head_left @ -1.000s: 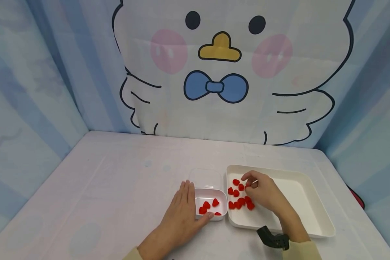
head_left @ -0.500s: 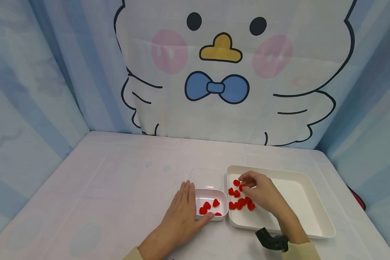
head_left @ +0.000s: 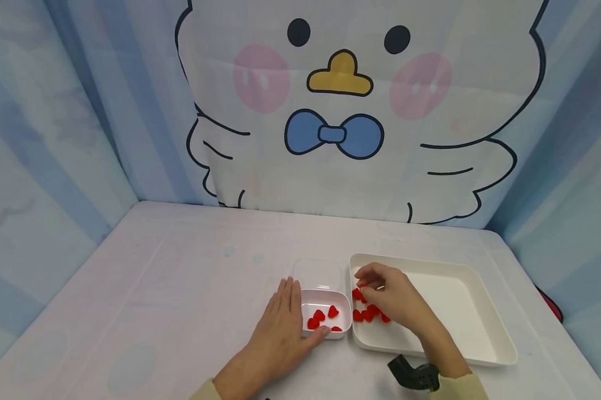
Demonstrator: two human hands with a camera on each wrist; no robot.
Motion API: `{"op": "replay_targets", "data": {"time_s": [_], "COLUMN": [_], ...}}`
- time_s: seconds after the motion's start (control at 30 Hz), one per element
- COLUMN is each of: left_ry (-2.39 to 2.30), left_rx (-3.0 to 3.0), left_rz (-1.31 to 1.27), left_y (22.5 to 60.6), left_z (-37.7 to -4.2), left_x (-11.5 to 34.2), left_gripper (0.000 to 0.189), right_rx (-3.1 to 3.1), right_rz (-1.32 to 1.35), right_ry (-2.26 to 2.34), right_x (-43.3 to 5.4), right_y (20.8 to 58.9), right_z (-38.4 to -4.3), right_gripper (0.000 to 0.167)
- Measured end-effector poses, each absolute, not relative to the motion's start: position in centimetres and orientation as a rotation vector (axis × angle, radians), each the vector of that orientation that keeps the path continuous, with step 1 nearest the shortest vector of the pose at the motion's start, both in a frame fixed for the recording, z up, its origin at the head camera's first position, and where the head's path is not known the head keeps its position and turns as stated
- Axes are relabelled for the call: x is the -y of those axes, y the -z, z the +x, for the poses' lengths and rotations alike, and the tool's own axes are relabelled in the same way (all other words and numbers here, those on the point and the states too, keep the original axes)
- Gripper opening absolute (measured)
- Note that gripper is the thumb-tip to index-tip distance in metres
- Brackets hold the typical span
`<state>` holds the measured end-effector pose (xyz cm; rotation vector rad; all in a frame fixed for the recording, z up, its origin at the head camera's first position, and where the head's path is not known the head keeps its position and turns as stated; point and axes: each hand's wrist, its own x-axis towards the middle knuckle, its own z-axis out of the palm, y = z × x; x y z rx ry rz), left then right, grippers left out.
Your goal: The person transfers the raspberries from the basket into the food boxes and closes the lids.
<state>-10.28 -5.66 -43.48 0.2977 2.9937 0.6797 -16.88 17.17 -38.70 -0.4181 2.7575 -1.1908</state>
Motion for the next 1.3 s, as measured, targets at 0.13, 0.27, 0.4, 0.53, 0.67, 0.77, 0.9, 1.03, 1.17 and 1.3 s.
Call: {"op": "replay_targets", "data": {"time_s": [0.13, 0.27, 0.4, 0.53, 0.67, 0.77, 0.9, 1.03, 1.17, 1.3], "left_ry": [-0.697, -0.69, -0.679, -0.688, -0.693, -0.696, -0.694, -0.694, -0.699, -0.701], "left_rx": [-2.999, -3.001, -3.008, -3.015, -3.013, -3.008, -3.007, -3.009, -3.011, -3.011], "left_rz": [0.306, 0.308, 0.311, 0.325, 0.328, 0.325, 0.323, 0.328, 0.338, 0.348], "left_y": [43.5, 43.4, 43.4, 43.4, 43.5, 43.5, 43.5, 43.6, 43.6, 43.6], "left_z": [-10.2, -10.2, -10.2, -10.2, -10.2, -10.2, -10.3, -10.2, -10.2, -10.2], "left_x": [5.7, 5.8, 5.8, 5.9, 5.9, 5.9, 5.9, 5.9, 5.9, 5.9], "left_gripper": [0.102, 0.101, 0.101, 0.1, 0.1, 0.1, 0.101, 0.101, 0.1, 0.1], "right_rx": [-2.74, -2.723, -2.67, -2.61, -2.571, -2.539, -2.504, -2.506, -2.513, -2.524], "right_rz": [-0.425, -0.433, -0.436, -0.446, -0.442, -0.443, -0.493, -0.56, -0.608, -0.65], "right_ry": [1.22, 1.245, 1.299, 1.349, 1.373, 1.394, 1.405, 1.383, 1.357, 1.327], "right_x": [-17.0, -16.7, -16.4, -16.3, -16.0, -15.8, -15.5, -15.2, -14.8, -14.5], "right_y": [38.6, 38.6, 38.6, 38.7, 38.6, 38.6, 38.6, 38.7, 38.9, 39.1], "right_z": [-16.7, -16.6, -16.7, -16.7, -16.6, -16.5, -16.3, -16.1, -16.0, -15.9], "right_gripper": [0.024, 0.023, 0.022, 0.021, 0.023, 0.024, 0.025, 0.023, 0.022, 0.02]}}
